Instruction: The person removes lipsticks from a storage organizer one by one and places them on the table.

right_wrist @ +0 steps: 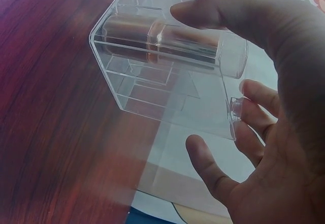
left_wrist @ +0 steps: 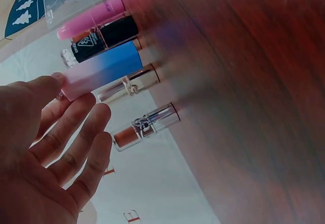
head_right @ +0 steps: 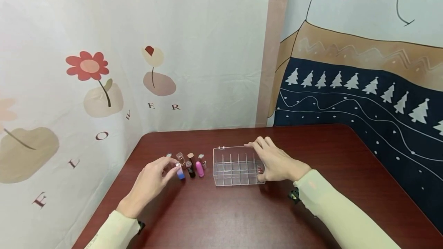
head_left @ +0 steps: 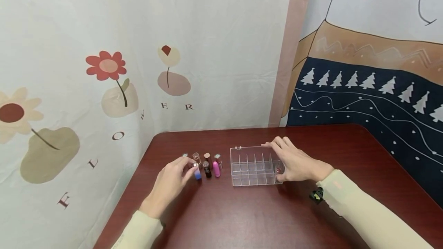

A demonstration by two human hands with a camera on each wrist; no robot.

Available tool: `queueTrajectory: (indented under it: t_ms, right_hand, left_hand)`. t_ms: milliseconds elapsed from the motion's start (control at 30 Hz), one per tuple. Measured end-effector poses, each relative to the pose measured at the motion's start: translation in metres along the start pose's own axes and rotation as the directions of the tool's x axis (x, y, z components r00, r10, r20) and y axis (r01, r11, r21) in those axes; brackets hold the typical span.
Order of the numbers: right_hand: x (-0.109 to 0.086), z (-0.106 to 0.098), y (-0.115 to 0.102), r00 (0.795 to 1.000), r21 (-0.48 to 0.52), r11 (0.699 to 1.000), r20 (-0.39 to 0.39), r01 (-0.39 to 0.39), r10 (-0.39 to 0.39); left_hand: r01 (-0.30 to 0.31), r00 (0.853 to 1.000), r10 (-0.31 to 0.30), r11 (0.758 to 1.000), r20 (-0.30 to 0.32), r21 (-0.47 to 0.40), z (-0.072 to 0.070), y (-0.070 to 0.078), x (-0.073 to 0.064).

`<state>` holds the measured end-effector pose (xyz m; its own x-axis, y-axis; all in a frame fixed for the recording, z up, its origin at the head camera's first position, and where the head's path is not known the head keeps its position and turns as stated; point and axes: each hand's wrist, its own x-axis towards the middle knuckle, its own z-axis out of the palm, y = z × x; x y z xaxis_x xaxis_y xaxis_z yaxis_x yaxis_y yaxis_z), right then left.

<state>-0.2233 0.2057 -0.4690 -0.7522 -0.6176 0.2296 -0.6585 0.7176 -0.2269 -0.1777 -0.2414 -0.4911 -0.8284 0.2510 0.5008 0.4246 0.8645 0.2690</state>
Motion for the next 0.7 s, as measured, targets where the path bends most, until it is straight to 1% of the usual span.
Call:
queueTrajectory:
  t_ms: [200,300,533,700]
  right_hand:
    - [0.001,-0.001,-0.001,1.000,0.000,1.000,-0.003,0.007,-0.007]
    - [0.001,-0.002,-0.002,1.000,0.002,1.000,0.000,0.003,-0.003]
    - [0.002,-0.002,-0.003,1.000,0.000,1.000,0.008,-0.006,0.006]
    - [0.001,-0.002,-0.002,1.000,-0.006,1.000,0.007,-0.010,0.010]
  left_hand:
    - [-0.009,1.000,0.009,1.000,0.004,-0.001,0.004,-0.005,0.004]
    - [-0.004,1.000,0.004,1.000,0.010,-0.004,0.006,-0.007,0.006]
    - [0.020,0.999,-0.019,1.000,0.033,-0.020,0.009,-0.010,0.005]
    - [0.012,0.999,-0.011,1.000,0.033,-0.024,0.009,-0.011,0.005]
